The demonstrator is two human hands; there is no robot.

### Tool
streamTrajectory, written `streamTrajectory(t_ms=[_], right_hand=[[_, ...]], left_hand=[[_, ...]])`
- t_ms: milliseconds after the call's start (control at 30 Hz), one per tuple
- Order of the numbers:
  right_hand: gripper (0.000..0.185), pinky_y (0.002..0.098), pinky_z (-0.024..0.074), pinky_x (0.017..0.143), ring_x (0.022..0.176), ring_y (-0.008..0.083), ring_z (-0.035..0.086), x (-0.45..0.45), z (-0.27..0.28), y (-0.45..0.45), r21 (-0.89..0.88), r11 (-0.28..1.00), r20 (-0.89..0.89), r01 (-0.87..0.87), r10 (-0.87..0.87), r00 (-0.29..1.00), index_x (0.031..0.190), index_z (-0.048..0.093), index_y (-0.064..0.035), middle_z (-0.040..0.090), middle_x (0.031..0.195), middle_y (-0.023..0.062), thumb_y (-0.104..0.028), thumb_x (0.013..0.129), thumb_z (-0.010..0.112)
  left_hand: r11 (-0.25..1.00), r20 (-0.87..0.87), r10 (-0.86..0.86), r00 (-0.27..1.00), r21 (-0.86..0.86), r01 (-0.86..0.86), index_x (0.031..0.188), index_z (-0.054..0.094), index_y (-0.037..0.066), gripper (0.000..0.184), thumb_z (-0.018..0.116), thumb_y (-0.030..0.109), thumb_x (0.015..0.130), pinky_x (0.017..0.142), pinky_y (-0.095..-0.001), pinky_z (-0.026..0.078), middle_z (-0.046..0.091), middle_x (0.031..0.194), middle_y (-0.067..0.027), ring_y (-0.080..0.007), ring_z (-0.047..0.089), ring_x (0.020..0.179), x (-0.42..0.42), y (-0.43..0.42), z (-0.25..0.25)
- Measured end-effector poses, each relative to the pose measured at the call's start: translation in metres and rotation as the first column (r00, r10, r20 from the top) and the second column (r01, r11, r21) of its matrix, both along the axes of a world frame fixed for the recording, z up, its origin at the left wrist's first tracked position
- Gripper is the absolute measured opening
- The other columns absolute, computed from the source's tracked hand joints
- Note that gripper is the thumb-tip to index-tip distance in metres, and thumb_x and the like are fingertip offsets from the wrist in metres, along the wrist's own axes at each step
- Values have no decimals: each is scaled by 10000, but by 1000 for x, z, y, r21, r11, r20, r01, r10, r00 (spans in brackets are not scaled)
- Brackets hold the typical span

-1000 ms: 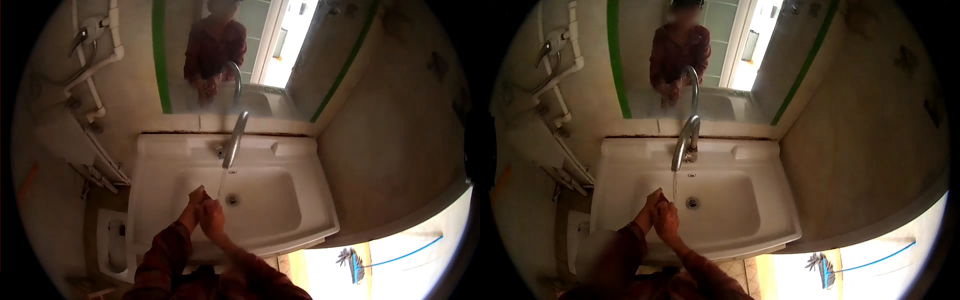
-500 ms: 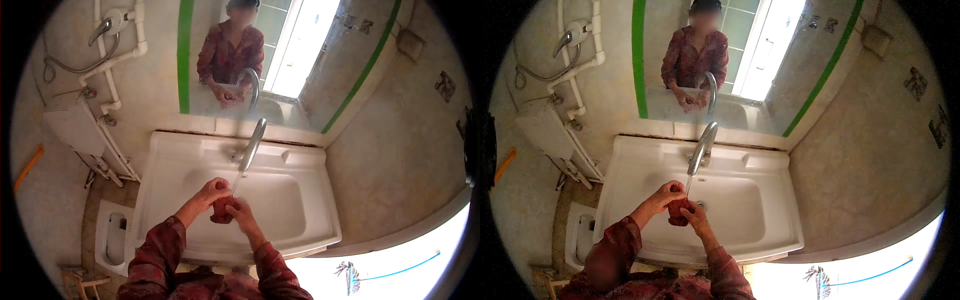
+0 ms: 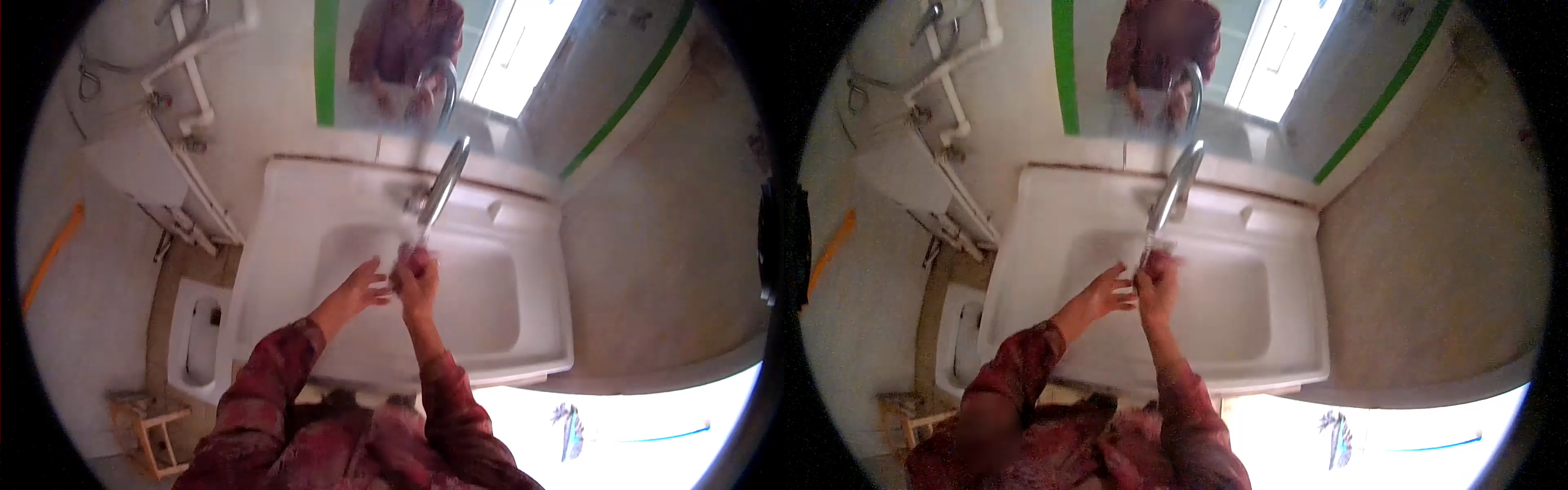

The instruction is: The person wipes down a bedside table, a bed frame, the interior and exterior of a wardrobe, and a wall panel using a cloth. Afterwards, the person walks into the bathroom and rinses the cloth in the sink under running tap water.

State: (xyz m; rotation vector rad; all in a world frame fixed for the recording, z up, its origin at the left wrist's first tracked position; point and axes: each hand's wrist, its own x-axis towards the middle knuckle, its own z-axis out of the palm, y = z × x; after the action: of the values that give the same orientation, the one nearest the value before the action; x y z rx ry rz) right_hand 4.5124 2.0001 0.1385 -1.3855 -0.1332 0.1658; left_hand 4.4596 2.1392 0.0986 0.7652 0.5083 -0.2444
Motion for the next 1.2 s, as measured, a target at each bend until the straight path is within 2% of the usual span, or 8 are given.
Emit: streamTrajectory(t_ms=[167, 233, 300, 533, 767, 800, 867, 1200], right_hand=[[270, 414, 475, 806, 959, 366, 577, -59, 27, 25, -479, 872, 533, 99, 199, 822, 1043, 519, -42, 567, 1032, 172, -76, 819, 666], [239, 448, 484, 758, 943, 369, 607, -51, 20, 19, -542, 820, 682, 182, 303, 666, 979, 542, -77, 618, 960, 147, -113, 798, 694], [187, 493, 489, 604, 690, 373, 639, -16, -40, 12, -838, 421, 490, 348, 299, 819, 908, 589, -125, 654, 760, 114, -255, 814, 685], [309, 469, 490, 738, 836, 375, 629, 18, -34, -12, -306, 948, 58, -90, 113, 992, 931, 604, -19, 659, 904, 182, -316, 958, 520], [317, 440, 463, 891, 1066, 374, 585, 34, -113, 13, -529, 685, 835, 501, 315, 451, 1207, 570, -66, 617, 1121, 220, -232, 949, 488], [319, 460, 472, 845, 1065, 373, 584, 26, -54, 0, -753, 655, 208, -54, 316, 926, 1162, 583, -73, 618, 1122, 219, -276, 979, 419], [344, 476, 473, 807, 1049, 380, 582, 51, -75, -15, -604, 758, 0, -247, 310, 951, 1117, 589, -70, 618, 1111, 221, -324, 1005, 385], [478, 438, 438, 982, 1152, 356, 557, 22, -120, 33, -484, 868, 301, -117, 290, 909, 1232, 495, 78, 549, 1254, 260, -327, 1027, 343]], left_hand=[[971, -144, 229, 963, 98, -216, 1144, 562, 67, 525, 384, 536, 988, 820, -395, 521, 616, 1082, -107, -249, 597, 914, -28, -49, 168], [642, 437, 195, 878, -734, 222, 944, 589, 85, 446, 415, 493, 990, 750, -369, 522, 646, 885, -69, -225, 609, 808, 7, -37, 11], [782, 194, 250, 949, -618, -80, 938, 589, 97, 423, 430, 486, 986, 707, -344, 509, 640, 855, -57, -202, 598, 757, 22, -55, 13], [924, -13, 311, 950, -228, -306, 860, 603, 135, 326, 472, 411, 973, 583, -312, 477, 618, 778, -23, -152, 580, 662, 37, -70, 4], [837, 68, 350, 934, -472, -279, 883, 613, 143, 221, 504, 324, 951, 640, -348, 498, 639, 778, -23, -176, 607, 722, 33, -59, 2], [906, -12, 338, 941, -267, -329, 918, 621, 137, 176, 524, 282, 941, 637, -340, 493, 647, 808, -19, -173, 611, 738, 31, -70, -35], [916, 4, 279, 960, -303, -265, 1059, 626, 107, 193, 503, 221, 964, 678, -327, 499, 671, 921, -18, -179, 621, 782, 19, -70, -27], [930, 25, 312, 950, -212, -300, 1042, 614, 143, 322, 509, 435, 957, 799, -315, 501, 632, 1017, -23, -162, 588, 975, 12, -29, -20]])
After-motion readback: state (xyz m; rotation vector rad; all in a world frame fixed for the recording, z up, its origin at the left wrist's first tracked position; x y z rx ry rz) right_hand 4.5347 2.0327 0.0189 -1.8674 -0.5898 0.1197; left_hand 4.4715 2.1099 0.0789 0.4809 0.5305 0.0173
